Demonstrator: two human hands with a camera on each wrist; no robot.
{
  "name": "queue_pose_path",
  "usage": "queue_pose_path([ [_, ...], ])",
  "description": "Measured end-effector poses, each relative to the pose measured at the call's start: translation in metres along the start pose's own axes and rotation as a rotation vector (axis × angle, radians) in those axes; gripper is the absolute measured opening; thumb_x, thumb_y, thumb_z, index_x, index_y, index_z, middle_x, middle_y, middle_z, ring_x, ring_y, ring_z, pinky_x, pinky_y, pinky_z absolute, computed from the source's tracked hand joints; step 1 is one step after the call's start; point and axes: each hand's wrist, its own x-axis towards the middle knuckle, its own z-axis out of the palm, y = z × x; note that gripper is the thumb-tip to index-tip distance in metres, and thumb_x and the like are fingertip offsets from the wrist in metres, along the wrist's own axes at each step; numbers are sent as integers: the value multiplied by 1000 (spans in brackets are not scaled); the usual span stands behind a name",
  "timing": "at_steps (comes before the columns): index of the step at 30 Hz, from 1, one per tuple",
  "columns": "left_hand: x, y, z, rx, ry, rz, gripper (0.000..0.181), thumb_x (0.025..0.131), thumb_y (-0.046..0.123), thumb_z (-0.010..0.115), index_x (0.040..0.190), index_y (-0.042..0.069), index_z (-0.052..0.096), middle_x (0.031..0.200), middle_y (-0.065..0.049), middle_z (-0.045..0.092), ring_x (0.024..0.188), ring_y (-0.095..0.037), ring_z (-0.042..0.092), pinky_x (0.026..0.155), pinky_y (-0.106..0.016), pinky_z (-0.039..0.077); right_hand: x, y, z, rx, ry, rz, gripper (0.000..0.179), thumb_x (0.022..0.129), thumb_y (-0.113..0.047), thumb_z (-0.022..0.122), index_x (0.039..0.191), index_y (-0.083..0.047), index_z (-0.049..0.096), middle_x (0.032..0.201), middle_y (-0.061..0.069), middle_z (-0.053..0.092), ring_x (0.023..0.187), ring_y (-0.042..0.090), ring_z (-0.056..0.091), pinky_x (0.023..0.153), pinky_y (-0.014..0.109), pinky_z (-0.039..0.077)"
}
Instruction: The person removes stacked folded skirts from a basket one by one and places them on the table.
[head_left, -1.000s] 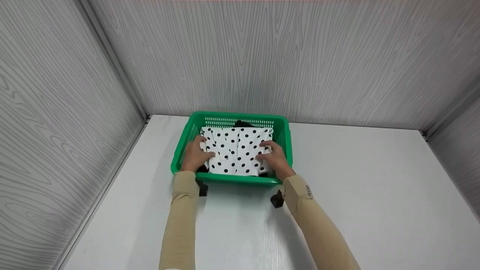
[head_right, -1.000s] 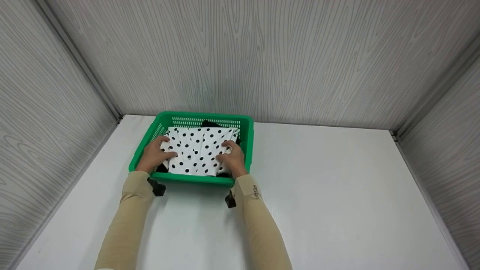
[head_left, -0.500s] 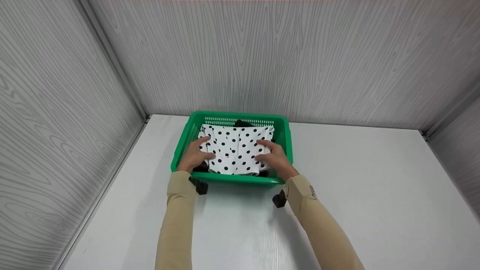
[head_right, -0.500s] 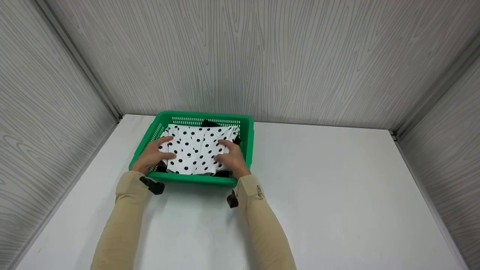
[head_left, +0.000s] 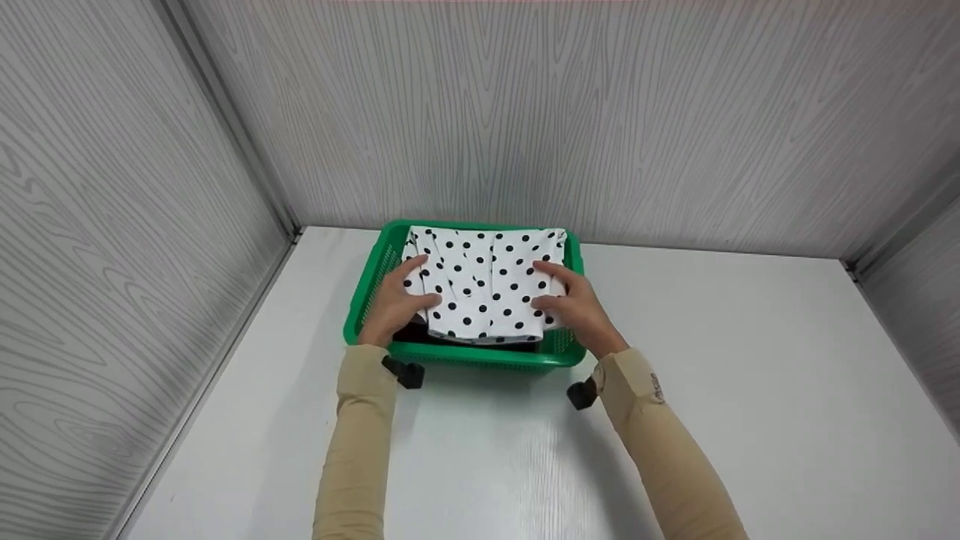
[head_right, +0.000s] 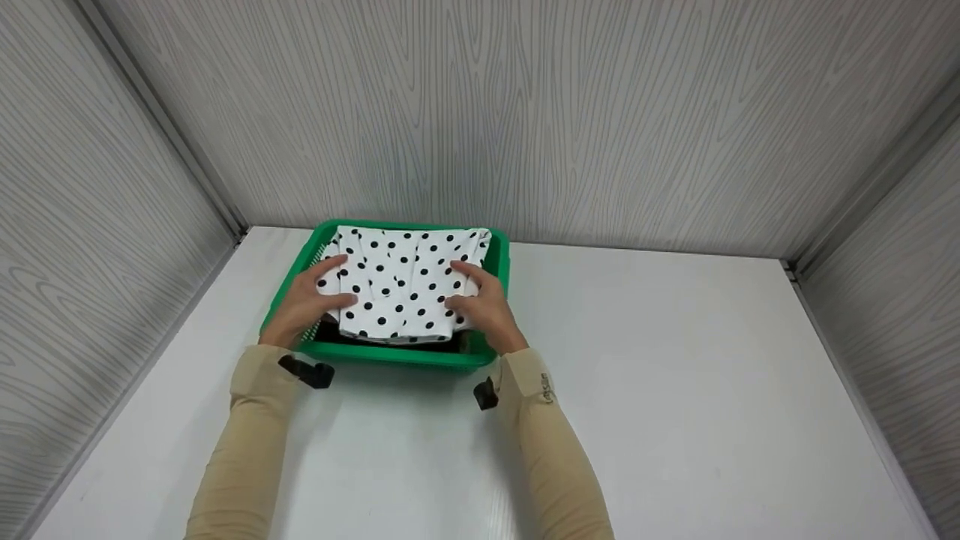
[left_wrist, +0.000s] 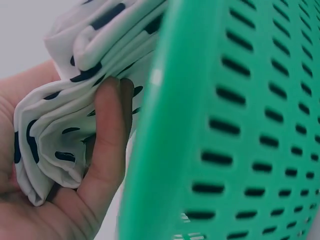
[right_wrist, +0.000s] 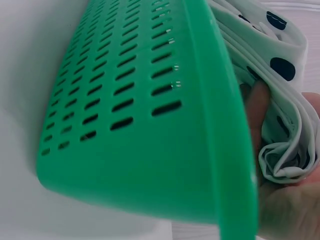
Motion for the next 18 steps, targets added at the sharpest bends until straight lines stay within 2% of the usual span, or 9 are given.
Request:
queue_pose_path([
  [2, -1, 2, 4, -22, 6, 8, 75, 86, 3, 73, 154, 9, 43, 161, -13, 35, 146, -28, 28, 116, -49, 29, -2, 0, -4, 3, 12, -4, 69, 87, 5, 69, 151, -12, 51, 160, 13, 34, 135, 25, 39, 113, 41, 36],
  [9, -6, 13, 23, -79, 25, 49, 76, 85, -1, 72, 154, 6, 43, 160, -16, 34, 138, -30, 36, 104, -47, 42, -10, 1, -23, 18, 56, -59, 70, 83, 7, 67, 149, -7, 52, 157, 17, 38, 131, 26, 43, 109, 41, 40],
  [11, -8, 17, 28, -77, 34, 64, 75, 84, -1, 72, 153, 7, 44, 160, -16, 35, 124, -36, 50, 97, -47, 48, -12, 1, -29, 25, 61, -58, 70, 83, 8, 67, 149, -7, 51, 157, 16, 38, 131, 26, 43, 107, 39, 42],
  [12, -8, 19, 31, -74, 40, 71, 75, 84, -1, 73, 153, 7, 45, 159, -15, 36, 120, -32, 53, 95, -44, 49, -14, 0, -32, 29, 66, -56, 70, 83, 8, 67, 149, -7, 52, 157, 16, 38, 130, 25, 43, 105, 38, 43],
  [14, -9, 22, 36, -76, 43, 87, 75, 84, 1, 73, 153, 9, 46, 159, -13, 38, 99, -27, 61, 85, -38, 52, -17, 0, -38, 33, 72, -60, 70, 83, 9, 66, 150, -7, 51, 155, 17, 40, 128, 25, 45, 101, 34, 46],
  [16, -10, 26, 41, -84, 38, 109, 74, 84, 1, 74, 153, 9, 46, 158, -13, 39, 72, -21, 61, 72, -33, 53, -20, -1, -45, 37, 79, -69, 70, 83, 10, 65, 150, -6, 51, 151, 19, 42, 125, 26, 46, 95, 31, 49],
  [18, -11, 29, 46, -99, 31, 121, 74, 84, 2, 74, 153, 10, 46, 158, -13, 40, 63, -8, 55, 66, -27, 50, -23, -1, -52, 36, 88, -79, 70, 83, 10, 65, 150, -5, 50, 149, 20, 44, 123, 26, 47, 90, 27, 50],
])
